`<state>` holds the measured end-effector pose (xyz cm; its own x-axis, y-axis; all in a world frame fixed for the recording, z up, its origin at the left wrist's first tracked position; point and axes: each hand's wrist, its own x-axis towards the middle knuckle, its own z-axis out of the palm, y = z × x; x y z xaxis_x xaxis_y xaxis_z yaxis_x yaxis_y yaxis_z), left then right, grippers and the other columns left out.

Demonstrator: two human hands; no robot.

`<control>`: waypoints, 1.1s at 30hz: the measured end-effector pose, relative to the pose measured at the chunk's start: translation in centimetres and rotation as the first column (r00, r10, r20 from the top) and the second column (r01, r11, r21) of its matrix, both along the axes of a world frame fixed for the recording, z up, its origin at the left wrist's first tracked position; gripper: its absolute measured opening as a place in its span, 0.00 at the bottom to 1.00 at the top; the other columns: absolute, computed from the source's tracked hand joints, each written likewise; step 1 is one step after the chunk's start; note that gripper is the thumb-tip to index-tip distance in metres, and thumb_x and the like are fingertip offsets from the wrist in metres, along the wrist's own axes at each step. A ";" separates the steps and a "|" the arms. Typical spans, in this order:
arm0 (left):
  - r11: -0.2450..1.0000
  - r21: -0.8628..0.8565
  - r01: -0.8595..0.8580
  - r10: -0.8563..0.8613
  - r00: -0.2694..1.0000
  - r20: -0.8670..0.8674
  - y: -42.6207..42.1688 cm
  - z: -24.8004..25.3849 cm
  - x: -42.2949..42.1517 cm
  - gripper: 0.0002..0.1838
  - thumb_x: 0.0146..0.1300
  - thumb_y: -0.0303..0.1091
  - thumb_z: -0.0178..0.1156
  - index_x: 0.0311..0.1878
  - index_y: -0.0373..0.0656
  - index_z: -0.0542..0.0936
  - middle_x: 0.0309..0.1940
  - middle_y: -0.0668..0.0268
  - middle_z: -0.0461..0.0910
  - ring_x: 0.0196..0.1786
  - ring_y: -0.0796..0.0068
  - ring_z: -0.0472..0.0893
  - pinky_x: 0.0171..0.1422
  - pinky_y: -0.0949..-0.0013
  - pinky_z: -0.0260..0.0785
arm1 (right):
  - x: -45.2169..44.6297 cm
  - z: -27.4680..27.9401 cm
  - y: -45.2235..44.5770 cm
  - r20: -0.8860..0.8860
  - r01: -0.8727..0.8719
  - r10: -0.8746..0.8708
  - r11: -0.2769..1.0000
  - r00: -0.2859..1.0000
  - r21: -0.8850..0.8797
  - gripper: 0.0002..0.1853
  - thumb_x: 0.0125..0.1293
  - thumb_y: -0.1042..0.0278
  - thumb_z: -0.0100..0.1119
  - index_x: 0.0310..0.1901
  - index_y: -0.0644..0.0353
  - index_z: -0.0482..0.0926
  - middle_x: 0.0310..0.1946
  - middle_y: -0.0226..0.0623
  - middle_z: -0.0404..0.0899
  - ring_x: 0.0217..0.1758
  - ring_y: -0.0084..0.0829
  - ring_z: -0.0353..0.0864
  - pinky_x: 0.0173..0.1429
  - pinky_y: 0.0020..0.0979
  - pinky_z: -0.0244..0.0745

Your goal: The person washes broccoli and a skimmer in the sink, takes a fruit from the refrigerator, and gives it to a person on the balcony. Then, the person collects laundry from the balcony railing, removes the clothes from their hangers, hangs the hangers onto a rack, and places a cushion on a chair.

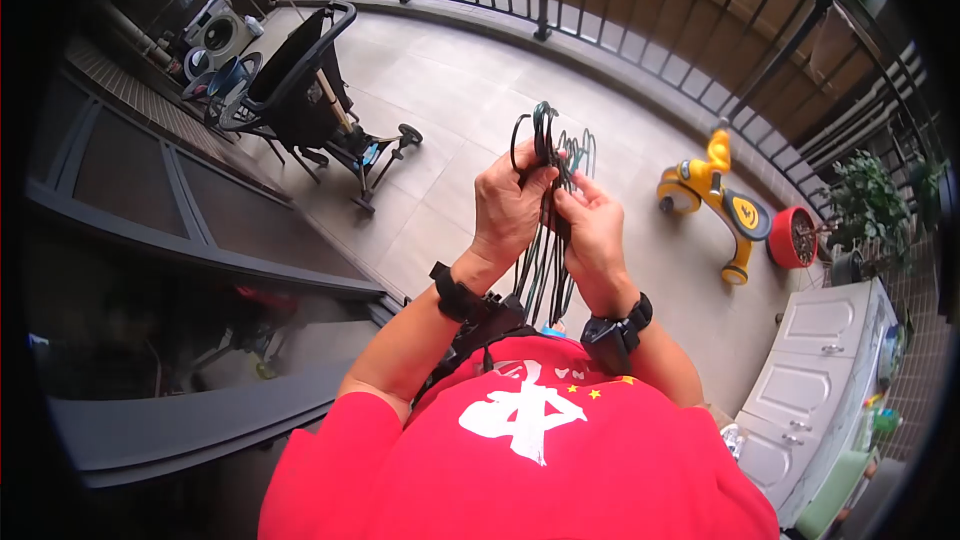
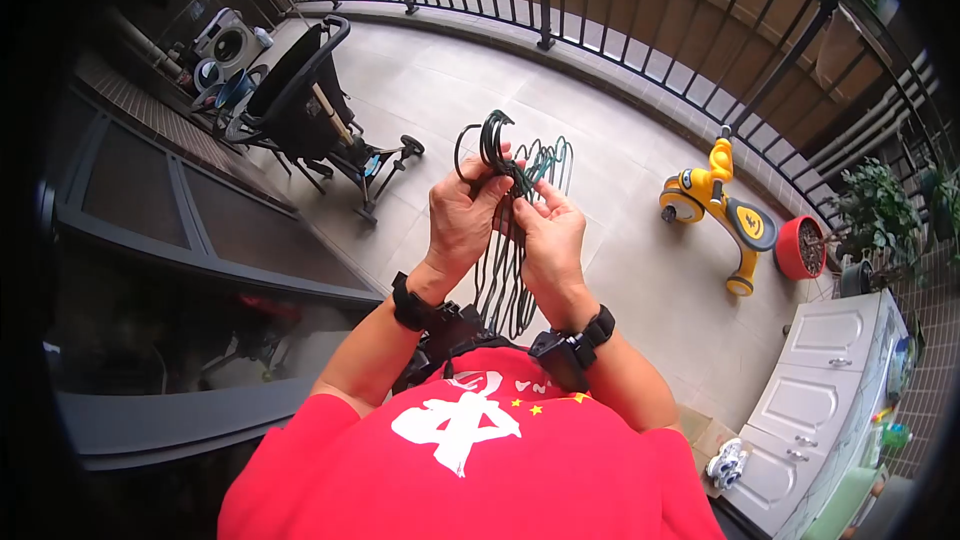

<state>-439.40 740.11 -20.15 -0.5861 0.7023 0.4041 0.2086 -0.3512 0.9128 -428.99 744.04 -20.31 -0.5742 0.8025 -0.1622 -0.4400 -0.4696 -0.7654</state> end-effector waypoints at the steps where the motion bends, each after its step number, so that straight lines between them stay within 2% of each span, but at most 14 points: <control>1: 0.999 -0.023 -0.034 0.034 0.999 0.000 1.5 0.2 -0.5 0.12 0.62 0.21 0.60 0.49 0.37 0.81 0.36 0.61 0.85 0.34 0.72 0.84 0.39 0.69 0.75 | -0.7 -0.2 2.0 -0.005 0.003 -0.004 1.000 1.000 -0.004 0.20 0.68 0.84 0.50 0.61 0.72 0.66 0.41 0.41 0.82 0.37 0.28 0.85 0.43 0.32 0.86; 3: 0.988 -0.070 -0.135 0.131 0.989 -0.069 4.0 0.9 -2.0 0.09 0.61 0.23 0.61 0.45 0.36 0.82 0.35 0.61 0.85 0.31 0.73 0.83 0.35 0.72 0.74 | -2.7 -0.3 5.4 0.023 0.006 -0.005 1.000 1.000 -0.022 0.20 0.68 0.84 0.51 0.61 0.73 0.66 0.41 0.41 0.82 0.37 0.29 0.85 0.42 0.31 0.86; 7: 0.965 -0.054 -0.256 0.245 0.956 -0.164 9.3 0.3 -6.2 0.08 0.61 0.24 0.63 0.43 0.36 0.82 0.35 0.60 0.84 0.32 0.72 0.83 0.36 0.71 0.74 | -7.6 -1.1 11.8 0.023 -0.028 0.029 0.998 0.999 -0.054 0.21 0.68 0.83 0.51 0.62 0.74 0.64 0.38 0.42 0.82 0.34 0.29 0.85 0.39 0.30 0.86; 10: 0.924 -0.144 -0.354 0.287 0.892 -0.348 13.6 -0.9 -10.8 0.05 0.64 0.24 0.58 0.42 0.36 0.79 0.35 0.61 0.81 0.32 0.69 0.82 0.36 0.65 0.74 | -12.6 -2.5 16.5 0.030 -0.033 0.035 0.996 0.999 -0.077 0.22 0.67 0.84 0.51 0.62 0.74 0.63 0.36 0.40 0.82 0.33 0.28 0.84 0.38 0.29 0.85; 12: 0.939 -0.152 -0.309 0.251 0.916 -0.312 16.4 -2.0 -13.8 0.05 0.66 0.24 0.55 0.44 0.36 0.76 0.36 0.60 0.77 0.32 0.66 0.81 0.37 0.63 0.74 | -16.3 -3.4 19.5 0.018 -0.047 0.048 0.999 0.999 -0.012 0.23 0.67 0.84 0.51 0.63 0.74 0.62 0.36 0.40 0.82 0.33 0.29 0.84 0.37 0.29 0.85; 14: 0.965 -0.162 -0.205 0.198 0.978 -0.060 20.2 -2.0 -17.7 0.06 0.66 0.25 0.55 0.44 0.35 0.75 0.37 0.58 0.74 0.34 0.63 0.81 0.38 0.62 0.74 | -20.7 -4.0 22.7 0.086 -0.003 0.004 1.000 0.996 -0.010 0.27 0.67 0.84 0.51 0.67 0.75 0.56 0.37 0.44 0.81 0.32 0.28 0.83 0.34 0.27 0.83; 16: 0.975 -0.150 -0.165 0.171 0.985 0.032 23.2 -1.7 -21.8 0.05 0.67 0.26 0.54 0.43 0.36 0.74 0.36 0.59 0.73 0.36 0.63 0.80 0.41 0.63 0.73 | -24.5 -3.9 26.8 0.122 -0.030 0.029 0.999 0.992 0.010 0.29 0.67 0.84 0.51 0.68 0.75 0.54 0.37 0.45 0.81 0.30 0.28 0.82 0.32 0.25 0.81; 18: 0.966 0.049 -0.252 0.253 0.903 -0.348 26.8 -1.3 -26.7 0.04 0.69 0.26 0.53 0.42 0.36 0.73 0.36 0.60 0.73 0.35 0.66 0.78 0.43 0.67 0.71 | -28.4 -3.5 31.1 0.200 0.008 -0.023 0.997 0.980 0.075 0.30 0.67 0.84 0.52 0.68 0.75 0.54 0.36 0.45 0.80 0.29 0.27 0.81 0.30 0.24 0.78; 20: 0.968 0.066 -0.243 0.251 0.928 -0.274 29.7 -0.7 -30.4 0.05 0.71 0.30 0.53 0.41 0.38 0.73 0.35 0.63 0.74 0.35 0.70 0.76 0.44 0.70 0.70 | -30.9 -4.2 36.1 0.158 0.031 -0.044 0.996 0.987 0.087 0.26 0.67 0.84 0.52 0.65 0.76 0.58 0.36 0.46 0.80 0.28 0.28 0.80 0.29 0.24 0.75; 23: 0.995 0.093 -0.038 0.027 0.993 0.117 33.8 0.5 -36.0 0.11 0.71 0.39 0.56 0.43 0.40 0.72 0.33 0.70 0.76 0.37 0.82 0.73 0.42 0.78 0.67 | -34.1 -4.5 42.5 0.154 0.009 -0.014 0.999 0.988 0.032 0.21 0.67 0.83 0.53 0.61 0.74 0.63 0.36 0.47 0.79 0.30 0.30 0.80 0.31 0.26 0.76; 26: 0.998 0.069 0.006 -0.023 0.971 0.238 38.1 -0.3 -41.5 0.11 0.71 0.39 0.56 0.44 0.40 0.71 0.33 0.69 0.77 0.37 0.83 0.74 0.41 0.78 0.67 | -38.3 -4.1 45.9 0.106 -0.126 0.117 0.988 0.988 0.084 0.23 0.68 0.81 0.53 0.63 0.73 0.62 0.38 0.46 0.79 0.32 0.29 0.81 0.34 0.25 0.77; 28: 0.997 0.061 -0.049 0.029 0.957 0.288 41.8 -1.3 -45.5 0.10 0.70 0.37 0.58 0.45 0.40 0.72 0.34 0.68 0.78 0.35 0.83 0.74 0.42 0.77 0.68 | -42.6 -3.1 47.4 0.118 -0.218 0.204 0.968 0.972 0.123 0.25 0.68 0.80 0.53 0.66 0.72 0.61 0.39 0.45 0.80 0.33 0.30 0.82 0.35 0.25 0.78; 30: 0.994 -0.022 -0.112 0.114 0.962 0.249 45.1 -2.2 -49.2 0.10 0.69 0.33 0.60 0.46 0.38 0.75 0.35 0.69 0.78 0.36 0.82 0.75 0.45 0.77 0.70 | -47.2 -3.9 49.6 0.090 -0.325 0.316 0.939 0.944 0.111 0.24 0.69 0.80 0.53 0.66 0.71 0.62 0.39 0.44 0.81 0.36 0.31 0.84 0.39 0.25 0.81; 33: 0.998 -0.051 -0.032 0.049 0.919 0.392 49.6 -1.9 -54.6 0.10 0.65 0.23 0.57 0.49 0.36 0.78 0.39 0.69 0.80 0.40 0.84 0.78 0.45 0.78 0.73 | -54.6 -5.2 54.9 0.095 -0.452 0.447 0.891 0.889 0.044 0.22 0.69 0.80 0.52 0.64 0.72 0.64 0.40 0.42 0.81 0.36 0.28 0.84 0.41 0.26 0.82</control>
<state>-494.03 789.73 -22.07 -0.7199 0.6860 0.1053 -0.1568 -0.3086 0.9382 -483.58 798.94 -25.55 -0.8633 0.4713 -0.1806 -0.1294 -0.5526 -0.8233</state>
